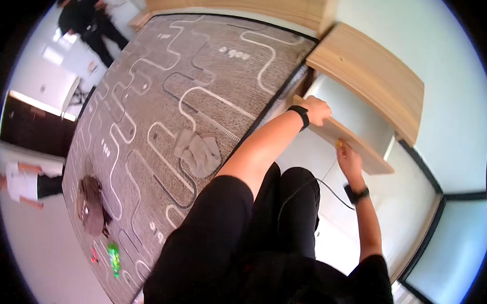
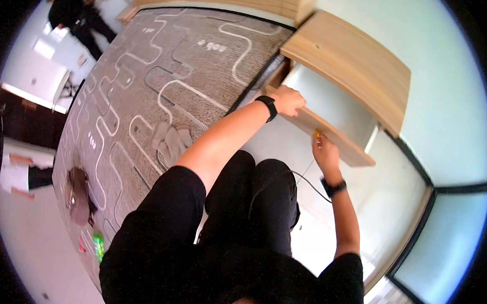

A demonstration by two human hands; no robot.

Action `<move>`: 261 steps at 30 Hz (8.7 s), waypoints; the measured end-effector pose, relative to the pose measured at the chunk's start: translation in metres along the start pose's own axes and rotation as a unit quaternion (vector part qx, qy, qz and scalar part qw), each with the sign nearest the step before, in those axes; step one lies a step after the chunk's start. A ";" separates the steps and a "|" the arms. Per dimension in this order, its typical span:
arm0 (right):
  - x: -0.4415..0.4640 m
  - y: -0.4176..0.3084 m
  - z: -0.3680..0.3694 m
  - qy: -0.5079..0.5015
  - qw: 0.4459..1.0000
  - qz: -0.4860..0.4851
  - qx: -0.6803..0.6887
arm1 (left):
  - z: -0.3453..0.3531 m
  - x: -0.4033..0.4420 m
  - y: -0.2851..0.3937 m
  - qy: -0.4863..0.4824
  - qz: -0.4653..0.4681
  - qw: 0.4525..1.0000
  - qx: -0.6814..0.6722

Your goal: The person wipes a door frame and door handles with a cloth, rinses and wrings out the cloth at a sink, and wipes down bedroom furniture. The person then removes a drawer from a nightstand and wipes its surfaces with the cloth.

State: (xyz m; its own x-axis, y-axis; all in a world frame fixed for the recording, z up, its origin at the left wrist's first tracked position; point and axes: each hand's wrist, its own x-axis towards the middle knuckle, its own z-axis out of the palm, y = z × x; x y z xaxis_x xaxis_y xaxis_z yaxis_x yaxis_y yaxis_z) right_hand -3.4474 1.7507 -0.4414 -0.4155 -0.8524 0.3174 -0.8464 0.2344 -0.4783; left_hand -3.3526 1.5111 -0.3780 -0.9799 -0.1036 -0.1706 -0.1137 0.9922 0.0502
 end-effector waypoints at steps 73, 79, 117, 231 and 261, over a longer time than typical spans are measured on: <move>-0.234 -0.098 -0.092 0.331 0.674 0.346 0.562 | 0.056 -0.341 0.157 0.580 -0.262 0.698 -0.329; -0.246 -0.079 -0.085 0.372 0.659 0.323 0.568 | 0.052 -0.324 0.150 0.581 -0.230 0.626 -0.466; 0.021 -0.522 -0.021 -0.587 0.585 0.076 0.554 | -0.068 -0.707 0.310 0.721 -0.458 0.290 -0.431; -0.150 -0.508 0.072 -0.124 0.787 -0.487 0.359 | 0.040 -0.649 0.297 0.794 -0.442 0.162 -0.385; 0.027 -0.703 0.216 -0.285 0.733 -0.614 0.065 | 0.049 -0.746 0.068 0.281 -0.692 0.664 0.021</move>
State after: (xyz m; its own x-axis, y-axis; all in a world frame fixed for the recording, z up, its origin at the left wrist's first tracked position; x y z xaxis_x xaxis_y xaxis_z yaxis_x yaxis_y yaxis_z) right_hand -2.7915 1.4621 -0.2741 0.8720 -0.4482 0.1969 -0.4108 -0.8887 -0.2037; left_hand -2.6212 1.6592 -0.2954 0.1522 -0.9162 0.3708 -0.9765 -0.0815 0.1994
